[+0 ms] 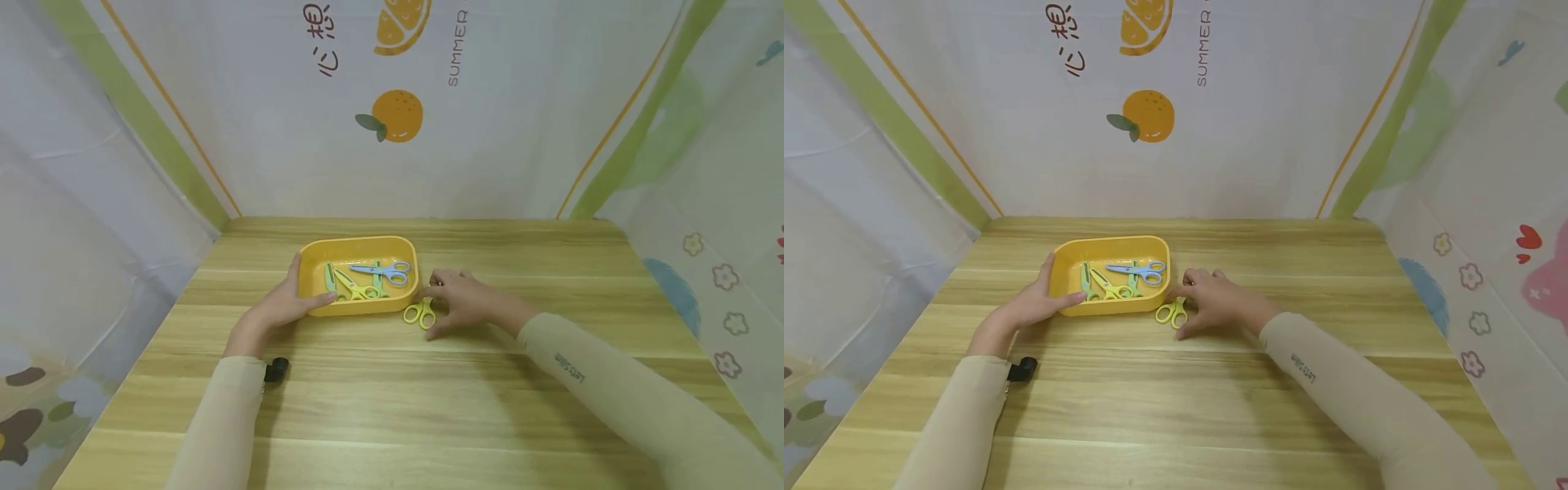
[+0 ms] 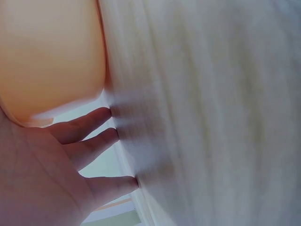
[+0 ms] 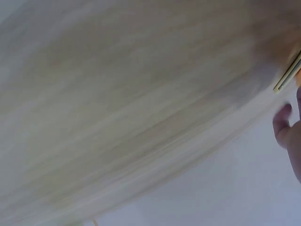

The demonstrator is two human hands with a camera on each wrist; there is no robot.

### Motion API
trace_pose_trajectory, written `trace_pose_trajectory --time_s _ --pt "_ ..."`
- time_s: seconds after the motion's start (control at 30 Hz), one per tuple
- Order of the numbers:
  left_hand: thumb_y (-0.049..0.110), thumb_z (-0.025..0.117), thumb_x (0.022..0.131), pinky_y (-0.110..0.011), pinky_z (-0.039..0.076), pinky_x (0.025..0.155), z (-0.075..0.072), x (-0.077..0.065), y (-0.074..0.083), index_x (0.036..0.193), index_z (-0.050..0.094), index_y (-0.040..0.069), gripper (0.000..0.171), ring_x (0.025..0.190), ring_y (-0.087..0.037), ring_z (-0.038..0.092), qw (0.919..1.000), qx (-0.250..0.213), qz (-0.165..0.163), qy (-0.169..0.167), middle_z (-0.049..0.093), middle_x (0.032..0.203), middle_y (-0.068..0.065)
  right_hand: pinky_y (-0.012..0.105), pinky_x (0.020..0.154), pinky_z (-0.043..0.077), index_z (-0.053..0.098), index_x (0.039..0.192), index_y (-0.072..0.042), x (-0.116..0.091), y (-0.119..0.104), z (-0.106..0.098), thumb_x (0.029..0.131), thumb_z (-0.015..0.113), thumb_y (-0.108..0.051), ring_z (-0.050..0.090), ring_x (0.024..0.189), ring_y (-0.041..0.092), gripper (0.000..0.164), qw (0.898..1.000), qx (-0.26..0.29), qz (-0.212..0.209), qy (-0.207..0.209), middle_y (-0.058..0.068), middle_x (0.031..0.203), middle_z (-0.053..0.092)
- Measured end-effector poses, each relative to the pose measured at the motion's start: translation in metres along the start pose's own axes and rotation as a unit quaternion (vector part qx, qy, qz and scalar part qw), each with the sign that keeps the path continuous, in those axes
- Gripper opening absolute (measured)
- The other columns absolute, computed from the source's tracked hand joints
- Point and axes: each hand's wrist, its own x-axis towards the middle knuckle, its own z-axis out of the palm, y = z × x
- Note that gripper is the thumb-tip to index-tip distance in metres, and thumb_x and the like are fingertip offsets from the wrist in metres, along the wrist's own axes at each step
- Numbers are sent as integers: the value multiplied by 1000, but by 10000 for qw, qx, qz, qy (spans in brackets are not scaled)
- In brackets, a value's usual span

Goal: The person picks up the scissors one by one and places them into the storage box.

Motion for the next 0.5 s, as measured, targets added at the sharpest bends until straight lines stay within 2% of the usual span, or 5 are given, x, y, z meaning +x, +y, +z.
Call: trace_pose_trajectory --time_s 0.2,0.5 --pt "80 67 88 -71 13 130 0 0 -1 164 -34 24 138 163 -55 8 10000 -56 -11 10 -7 177 -28 43 93 32 66 147 -28 3 -2 4 77 85 -72 47 111 16 85 9994 -331 -19 -21 1 119 50" --pt "79 67 89 -71 17 130 1 0 -2 163 -35 24 137 161 -56 14 10000 28 -4 40 -1 176 -32 40 90 28 64 150 -28 8 3 10 74 80 -79 41 110 15 93 9985 -537 -67 -42 -1 119 41"
